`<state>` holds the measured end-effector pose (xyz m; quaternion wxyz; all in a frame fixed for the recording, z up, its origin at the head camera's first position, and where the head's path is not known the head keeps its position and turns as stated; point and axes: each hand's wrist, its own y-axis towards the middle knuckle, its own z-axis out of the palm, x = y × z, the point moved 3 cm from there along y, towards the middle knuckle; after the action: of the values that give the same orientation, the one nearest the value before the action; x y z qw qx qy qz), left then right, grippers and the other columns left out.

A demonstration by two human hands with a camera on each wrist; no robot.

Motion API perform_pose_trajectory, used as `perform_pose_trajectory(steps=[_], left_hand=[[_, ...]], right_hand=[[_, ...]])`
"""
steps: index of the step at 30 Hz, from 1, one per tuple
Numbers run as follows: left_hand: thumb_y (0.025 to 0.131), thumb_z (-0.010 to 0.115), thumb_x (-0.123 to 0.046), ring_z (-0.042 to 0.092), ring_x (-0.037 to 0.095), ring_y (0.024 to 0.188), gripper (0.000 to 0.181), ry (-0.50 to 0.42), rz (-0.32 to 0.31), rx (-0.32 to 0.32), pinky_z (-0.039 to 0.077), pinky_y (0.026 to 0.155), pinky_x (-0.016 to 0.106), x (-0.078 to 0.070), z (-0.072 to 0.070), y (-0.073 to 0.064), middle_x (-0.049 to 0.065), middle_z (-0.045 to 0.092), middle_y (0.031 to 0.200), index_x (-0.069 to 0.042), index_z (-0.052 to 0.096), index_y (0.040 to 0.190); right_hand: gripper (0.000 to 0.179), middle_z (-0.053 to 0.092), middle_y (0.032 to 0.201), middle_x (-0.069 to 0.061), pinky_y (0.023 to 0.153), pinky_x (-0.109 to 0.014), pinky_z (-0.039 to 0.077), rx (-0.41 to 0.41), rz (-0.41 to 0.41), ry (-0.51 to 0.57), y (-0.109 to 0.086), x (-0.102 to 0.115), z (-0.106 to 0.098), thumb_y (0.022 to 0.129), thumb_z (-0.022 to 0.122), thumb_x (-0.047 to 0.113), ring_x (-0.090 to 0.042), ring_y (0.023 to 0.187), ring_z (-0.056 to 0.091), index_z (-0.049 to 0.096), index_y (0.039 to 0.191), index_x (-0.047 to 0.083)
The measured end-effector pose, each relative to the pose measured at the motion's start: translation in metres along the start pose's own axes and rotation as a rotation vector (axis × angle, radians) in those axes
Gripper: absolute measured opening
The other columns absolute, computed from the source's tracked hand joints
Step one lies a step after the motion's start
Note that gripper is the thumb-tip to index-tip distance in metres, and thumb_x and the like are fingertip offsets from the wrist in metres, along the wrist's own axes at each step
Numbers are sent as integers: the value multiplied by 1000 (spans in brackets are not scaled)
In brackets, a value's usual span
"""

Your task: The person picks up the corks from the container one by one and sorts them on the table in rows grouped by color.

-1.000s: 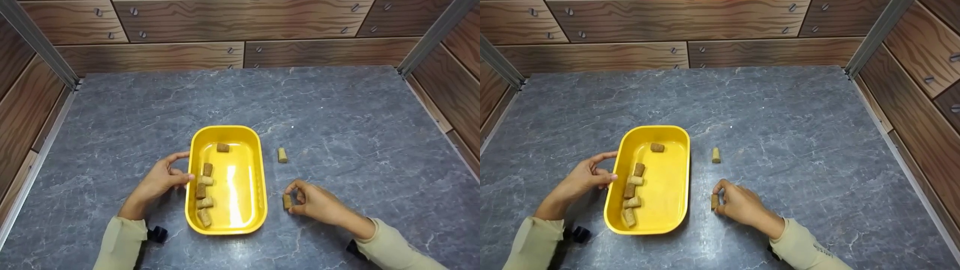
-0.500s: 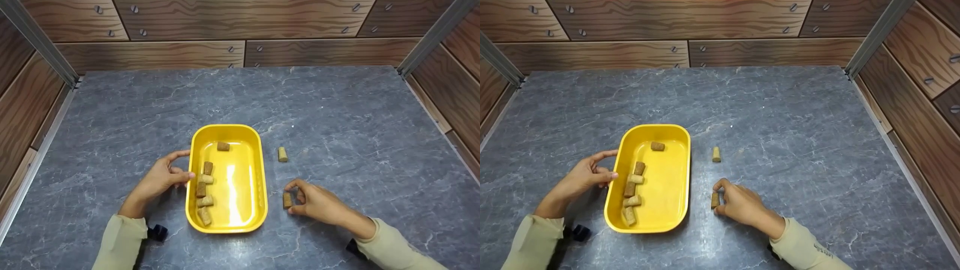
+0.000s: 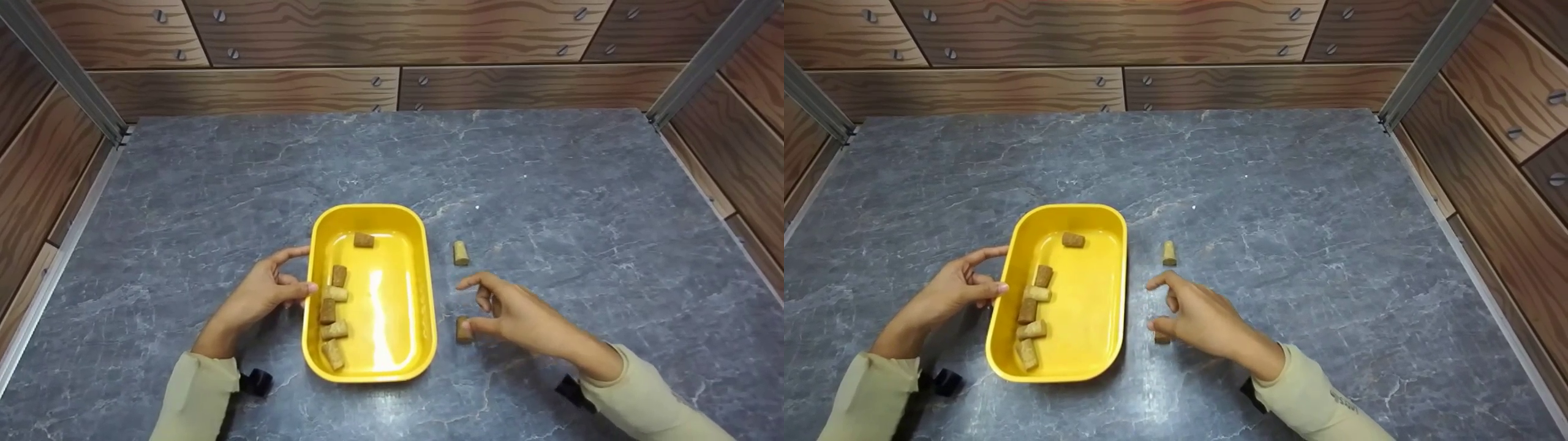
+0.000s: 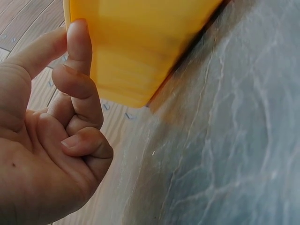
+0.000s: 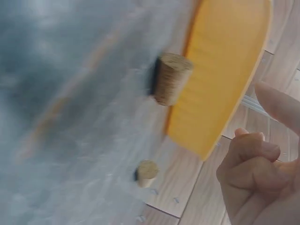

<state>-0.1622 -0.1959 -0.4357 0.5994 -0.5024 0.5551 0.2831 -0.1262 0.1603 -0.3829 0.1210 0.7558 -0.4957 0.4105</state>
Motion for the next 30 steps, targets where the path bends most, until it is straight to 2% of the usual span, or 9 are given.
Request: perform_pose_trajectory(steps=[6, 11, 15, 19, 25, 30], left_hand=[[85, 74, -16, 48, 8, 53, 75, 0, -4, -9, 39, 54, 24, 0, 0, -1, -4, 62, 61, -5, 34, 147], [84, 74, -15, 48, 8, 53, 75, -2, 0, -11, 39, 54, 23, 1, 0, -2, -5, 62, 60, -4, 34, 147], [85, 73, -14, 48, 8, 53, 75, -8, 8, -4, 40, 55, 23, 1, 0, -1, -5, 61, 60, -4, 33, 147], [85, 73, -14, 48, 8, 53, 74, -12, -1, -3, 40, 55, 23, 0, 1, -1, -6, 61, 60, -5, 34, 147], [85, 74, -16, 48, 9, 53, 74, 7, -8, -6, 40, 54, 24, 0, 0, -1, -5, 61, 61, -7, 34, 147], [85, 74, -17, 48, 9, 53, 74, 19, -5, -11, 40, 53, 24, 0, 0, 0, -5, 61, 60, -6, 34, 147]], right_hand=[[47, 48, 81, -6, 55, -19, 36, -7, -49, 45, 6, 18, -1, 84, 75, 22, -5, 61, 36, 55, 124, 8], [45, 47, 81, -3, 57, -19, 36, 3, -92, 92, 15, 31, 7, 84, 74, 21, -5, 63, 37, 56, 123, 8], [44, 48, 78, -4, 57, -17, 38, -4, -169, 136, 24, 43, 18, 83, 75, 14, -5, 63, 39, 57, 121, 5], [43, 51, 78, -2, 58, -17, 41, 8, -232, 120, 32, 53, 34, 81, 76, 13, -4, 64, 42, 58, 119, 6], [39, 47, 78, 4, 57, -17, 36, 75, -240, 55, 44, 65, 55, 84, 74, 19, -3, 62, 39, 59, 120, 12], [40, 55, 82, -5, 55, -17, 34, 132, -225, -13, 52, 70, 73, 84, 75, 23, -3, 59, 38, 59, 121, 14]])
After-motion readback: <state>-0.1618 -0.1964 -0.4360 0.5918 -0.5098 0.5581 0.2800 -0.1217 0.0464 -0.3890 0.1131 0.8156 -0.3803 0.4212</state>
